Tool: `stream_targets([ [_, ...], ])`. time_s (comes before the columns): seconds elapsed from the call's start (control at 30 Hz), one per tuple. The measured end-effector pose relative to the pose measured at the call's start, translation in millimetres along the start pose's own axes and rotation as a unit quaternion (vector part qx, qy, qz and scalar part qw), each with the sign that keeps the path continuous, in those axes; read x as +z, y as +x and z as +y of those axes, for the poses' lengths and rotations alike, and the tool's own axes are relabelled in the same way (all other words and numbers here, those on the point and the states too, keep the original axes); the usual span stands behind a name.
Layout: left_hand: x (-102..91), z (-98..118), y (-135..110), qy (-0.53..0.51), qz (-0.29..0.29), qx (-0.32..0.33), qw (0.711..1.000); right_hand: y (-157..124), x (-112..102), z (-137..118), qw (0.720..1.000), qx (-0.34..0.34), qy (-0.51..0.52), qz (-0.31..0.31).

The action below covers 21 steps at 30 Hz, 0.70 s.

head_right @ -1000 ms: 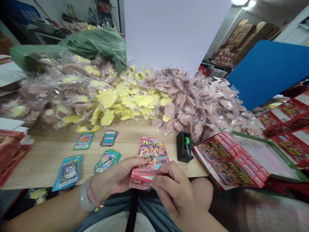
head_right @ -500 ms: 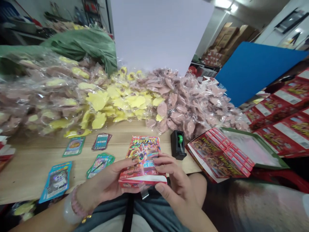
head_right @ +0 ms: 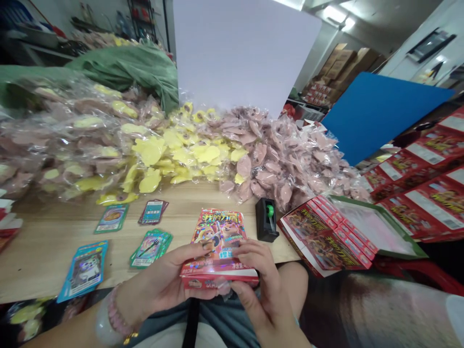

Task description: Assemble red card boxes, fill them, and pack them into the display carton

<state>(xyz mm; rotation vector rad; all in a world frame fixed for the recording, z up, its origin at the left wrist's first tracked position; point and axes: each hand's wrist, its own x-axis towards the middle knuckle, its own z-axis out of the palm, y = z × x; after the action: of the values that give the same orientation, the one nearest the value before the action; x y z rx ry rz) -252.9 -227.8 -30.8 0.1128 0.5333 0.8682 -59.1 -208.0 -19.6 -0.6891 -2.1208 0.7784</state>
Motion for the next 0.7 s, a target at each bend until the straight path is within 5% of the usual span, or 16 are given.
stream_targets([
  [0.3, -7.1, -1.9, -1.0, 0.073, 0.000, 0.027, 0.997, 4.4, -6.8, -4.1, 0.983, -0.047, -0.135, -0.113],
  [0.47, -2.6, -10.0, 5.2, 0.093, 0.026, 0.103, 0.990, 11.6, -1.5, -2.3, 0.992, -0.040, -0.095, -0.079],
  [0.7, -4.6, -8.3, 0.8, 0.118, 0.012, 0.090, 0.989, 15.0, -2.9, -0.9, 0.993, -0.057, -0.044, -0.096],
])
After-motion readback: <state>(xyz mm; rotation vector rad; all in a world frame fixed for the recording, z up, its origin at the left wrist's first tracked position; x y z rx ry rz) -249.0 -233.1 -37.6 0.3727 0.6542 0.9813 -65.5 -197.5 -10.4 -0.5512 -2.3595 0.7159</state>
